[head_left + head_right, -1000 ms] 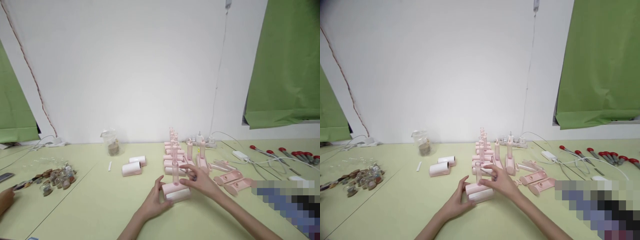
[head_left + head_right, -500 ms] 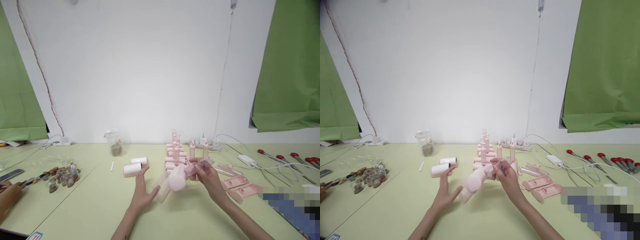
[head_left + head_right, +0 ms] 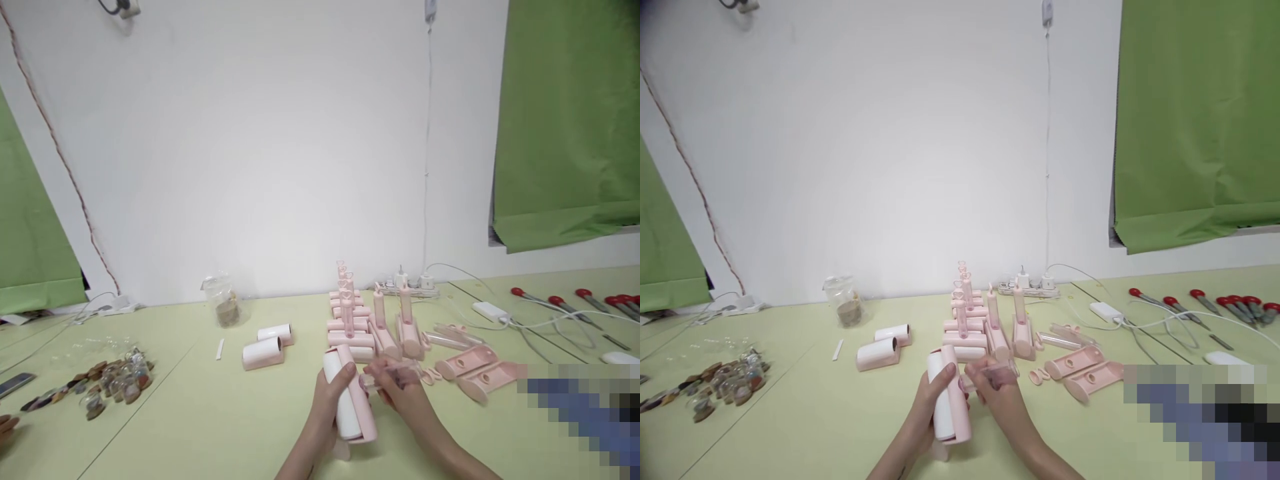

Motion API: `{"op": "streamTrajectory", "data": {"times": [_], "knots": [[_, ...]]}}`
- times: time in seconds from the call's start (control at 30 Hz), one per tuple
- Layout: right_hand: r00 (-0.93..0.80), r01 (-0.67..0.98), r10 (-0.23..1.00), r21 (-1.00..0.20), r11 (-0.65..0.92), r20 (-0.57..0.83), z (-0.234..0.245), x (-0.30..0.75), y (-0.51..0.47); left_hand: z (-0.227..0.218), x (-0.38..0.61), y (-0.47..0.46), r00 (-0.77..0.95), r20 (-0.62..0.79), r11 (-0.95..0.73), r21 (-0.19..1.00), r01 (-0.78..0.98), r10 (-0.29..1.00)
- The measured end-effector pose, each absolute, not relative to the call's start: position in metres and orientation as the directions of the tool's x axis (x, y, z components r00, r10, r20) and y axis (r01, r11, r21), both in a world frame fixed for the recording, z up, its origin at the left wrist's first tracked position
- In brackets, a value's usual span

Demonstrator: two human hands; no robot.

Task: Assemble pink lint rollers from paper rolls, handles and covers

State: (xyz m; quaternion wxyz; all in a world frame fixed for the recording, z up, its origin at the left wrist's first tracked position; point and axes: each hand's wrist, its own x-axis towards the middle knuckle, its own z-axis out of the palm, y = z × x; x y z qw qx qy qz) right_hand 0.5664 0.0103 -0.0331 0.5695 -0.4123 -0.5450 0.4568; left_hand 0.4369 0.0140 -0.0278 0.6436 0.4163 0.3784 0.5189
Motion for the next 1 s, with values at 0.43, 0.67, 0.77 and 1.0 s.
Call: {"op": "streamTrajectory", "data": {"times": [0.43,0.67,0.77,1.0], "knots": [[-0.006,0.027,0.973,-0.973,0.23,0.23,-0.006,0.622,0.034,-0.022,0.395,0.028,0.14,-0.087,0.133,0.923,-0.361,0.986],[0.417,0.822,0.82,-0.549,-0.155,0.393,0.003,0.689,0.054,-0.012,0.376,0.027,-0.056,-0.017,-0.006,0.923,-0.385,0.998],[0.343,0.915,0.893,-0.32,-0.247,0.291,-0.016,0.698,0.062,-0.011,0.377,0.02,0.109,-0.079,0.114,0.927,-0.358,0.991],[0.329,0.924,0.911,-0.283,-0.256,0.249,-0.023,0.7,0.066,-0.022,0.387,0.019,0.348,-0.109,0.172,0.973,-0.155,0.931]]}}
